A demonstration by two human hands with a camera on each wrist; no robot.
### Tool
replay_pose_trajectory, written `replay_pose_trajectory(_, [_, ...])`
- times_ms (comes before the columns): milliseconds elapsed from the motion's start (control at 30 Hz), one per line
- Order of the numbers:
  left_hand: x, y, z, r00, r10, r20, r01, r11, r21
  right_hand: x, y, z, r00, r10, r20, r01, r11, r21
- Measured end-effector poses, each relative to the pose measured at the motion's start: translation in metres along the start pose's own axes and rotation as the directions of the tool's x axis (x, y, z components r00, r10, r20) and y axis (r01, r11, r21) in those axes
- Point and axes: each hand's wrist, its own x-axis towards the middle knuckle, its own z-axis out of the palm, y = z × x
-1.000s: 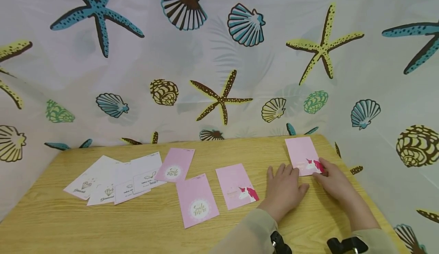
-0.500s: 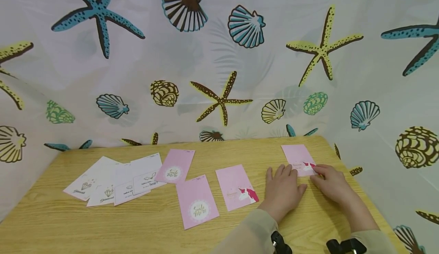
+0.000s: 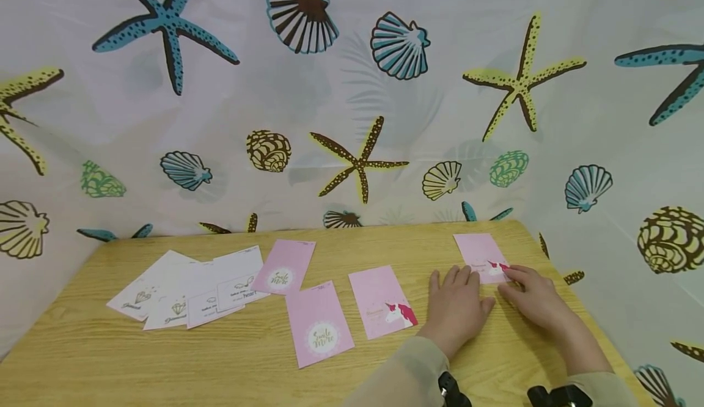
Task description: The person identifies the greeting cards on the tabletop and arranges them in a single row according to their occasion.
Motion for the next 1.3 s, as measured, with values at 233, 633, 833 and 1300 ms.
replay_pose_trajectory(233, [0.001, -0.011, -0.002, 0.999, 0.031, -0.009, -0.032, 0.990, -0.135, -0.001, -0.003, -0.001, 1.000, -0.020, -0.008, 0.021, 0.996, 0.082])
replay_pose_trajectory(633, [-0.017, -0.035, -0.031, 0.998, -0.030, -0.059, 0.015, 0.971, -0.241, -0.010, -0.028, -0.001, 0.992, 0.124, 0.001, -0.122, 0.979, 0.165])
replay_pose_trajectory(833, [-0.030, -0.051, -0.047, 0.992, -0.066, -0.106, 0.032, 0.954, -0.299, -0.015, -0.055, 0.001, 0.996, 0.083, 0.010, -0.083, 0.962, 0.259])
replay_pose_trajectory(1300, [-0.065, -0.122, -0.072, 0.967, -0.169, -0.189, 0.085, 0.918, -0.386, -0.018, -0.110, 0.022, 0.994, -0.006, 0.107, -0.045, 0.885, 0.464])
